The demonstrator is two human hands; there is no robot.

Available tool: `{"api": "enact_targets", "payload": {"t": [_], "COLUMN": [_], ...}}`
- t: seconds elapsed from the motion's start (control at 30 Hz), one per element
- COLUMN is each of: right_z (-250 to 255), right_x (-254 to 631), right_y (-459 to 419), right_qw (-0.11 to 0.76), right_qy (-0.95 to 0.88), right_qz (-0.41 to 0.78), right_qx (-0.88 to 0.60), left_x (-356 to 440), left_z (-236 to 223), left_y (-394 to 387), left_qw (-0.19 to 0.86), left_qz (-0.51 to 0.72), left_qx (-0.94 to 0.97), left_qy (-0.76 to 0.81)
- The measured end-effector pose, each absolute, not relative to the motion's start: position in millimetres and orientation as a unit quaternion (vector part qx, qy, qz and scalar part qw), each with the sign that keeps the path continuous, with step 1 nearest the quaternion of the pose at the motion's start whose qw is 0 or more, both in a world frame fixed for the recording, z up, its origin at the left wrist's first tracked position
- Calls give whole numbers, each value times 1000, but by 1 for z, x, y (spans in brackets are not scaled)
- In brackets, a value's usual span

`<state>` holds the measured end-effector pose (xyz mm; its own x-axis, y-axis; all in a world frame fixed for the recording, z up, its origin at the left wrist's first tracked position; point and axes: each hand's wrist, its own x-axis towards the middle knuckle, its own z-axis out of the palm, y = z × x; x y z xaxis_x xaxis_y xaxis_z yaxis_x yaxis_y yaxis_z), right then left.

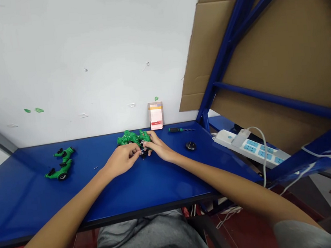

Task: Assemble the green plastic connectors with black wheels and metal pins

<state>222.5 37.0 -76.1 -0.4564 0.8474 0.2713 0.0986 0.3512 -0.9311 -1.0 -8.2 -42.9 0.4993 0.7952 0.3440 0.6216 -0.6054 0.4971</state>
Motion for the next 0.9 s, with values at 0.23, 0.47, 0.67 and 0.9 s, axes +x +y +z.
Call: {"api": "enact_targets", "payload": {"t": [0.23,0.47,0.67,0.9], "right_z": [-76,-74,-73,-74], "right_x": [221,221,220,220], "right_y": [37,37,36,36], "right_qw": [408,414,415,415], "right_qy": [-710,-698,-685,-687], "right_qz": [483,509,522,521], "right_qx": [-309,-287,-293,-291], "left_x": [0,-1,-2,-1], "left_z": [-45,-43,-42,-40], "left_y": [-8,-9,-8,-9], "left_qw": [167,157,158,181], "left_qz": [298,293,265,249], "left_qx": [852,859,857,860], "left_qy": [397,389,413,408]}}
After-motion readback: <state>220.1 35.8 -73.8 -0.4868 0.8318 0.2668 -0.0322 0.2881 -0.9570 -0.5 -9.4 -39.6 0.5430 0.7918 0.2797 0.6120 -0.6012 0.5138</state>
